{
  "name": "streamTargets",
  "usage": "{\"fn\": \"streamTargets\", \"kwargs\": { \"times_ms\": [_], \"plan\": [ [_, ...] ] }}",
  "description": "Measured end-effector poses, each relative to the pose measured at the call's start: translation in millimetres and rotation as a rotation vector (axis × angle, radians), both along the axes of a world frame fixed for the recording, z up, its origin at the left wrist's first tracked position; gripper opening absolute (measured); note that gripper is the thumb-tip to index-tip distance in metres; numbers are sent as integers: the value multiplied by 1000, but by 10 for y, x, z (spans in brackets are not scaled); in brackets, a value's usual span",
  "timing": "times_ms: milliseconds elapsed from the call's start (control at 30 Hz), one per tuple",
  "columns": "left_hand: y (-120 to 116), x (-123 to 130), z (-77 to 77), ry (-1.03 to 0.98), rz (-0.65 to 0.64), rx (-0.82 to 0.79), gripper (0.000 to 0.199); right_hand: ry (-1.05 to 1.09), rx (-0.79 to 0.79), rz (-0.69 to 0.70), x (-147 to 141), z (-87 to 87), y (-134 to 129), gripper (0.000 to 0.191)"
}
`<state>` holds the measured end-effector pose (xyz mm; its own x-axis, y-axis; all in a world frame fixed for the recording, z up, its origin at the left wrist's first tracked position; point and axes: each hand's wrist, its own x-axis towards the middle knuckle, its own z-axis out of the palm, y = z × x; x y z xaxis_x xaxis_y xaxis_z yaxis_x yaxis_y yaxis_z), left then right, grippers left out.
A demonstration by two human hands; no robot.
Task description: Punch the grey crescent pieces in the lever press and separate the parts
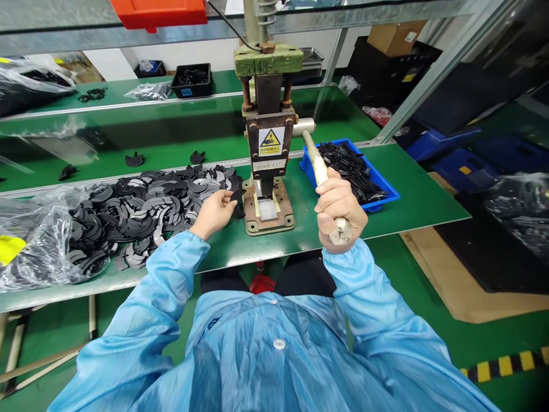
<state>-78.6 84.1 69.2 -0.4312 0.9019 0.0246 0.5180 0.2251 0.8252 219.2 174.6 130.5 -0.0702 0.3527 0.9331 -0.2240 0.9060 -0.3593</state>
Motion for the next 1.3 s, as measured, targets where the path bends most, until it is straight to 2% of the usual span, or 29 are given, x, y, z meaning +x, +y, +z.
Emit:
{"fn": "streamTargets", "kwargs": {
  "times_ms": [100, 233, 400, 600, 800, 933, 1167, 1300],
  "plan": [
    [138, 134, 70, -428, 15, -53, 16, 11, -2, -6, -9, 2, -5, 28],
    [329, 317, 128, -600, 4, -136, 24, -5, 4, -10, 0, 12, -14, 28],
    [488, 443, 160, -634, 1, -170, 22, -14, -3, 7, 17, 10, -14, 26],
    [619, 441, 126, -594, 13, -193, 34, 18, -22, 15, -2, -13, -17, 29],
    [749, 414, 122, -540, 2, -334, 30, 45, -26, -3, -25, -25, -31, 28],
    [785, 416, 144, -562, -5, -403, 24, 49, -35, -22, -30, -30, -35, 28],
    [750, 444, 156, -625, 7, -394, 32, 10, -19, -18, 3, -4, -19, 28],
    [815, 398, 217, -580, -58, -398, 36, -25, 0, -38, 38, -1, -2, 28]
  ]
}}
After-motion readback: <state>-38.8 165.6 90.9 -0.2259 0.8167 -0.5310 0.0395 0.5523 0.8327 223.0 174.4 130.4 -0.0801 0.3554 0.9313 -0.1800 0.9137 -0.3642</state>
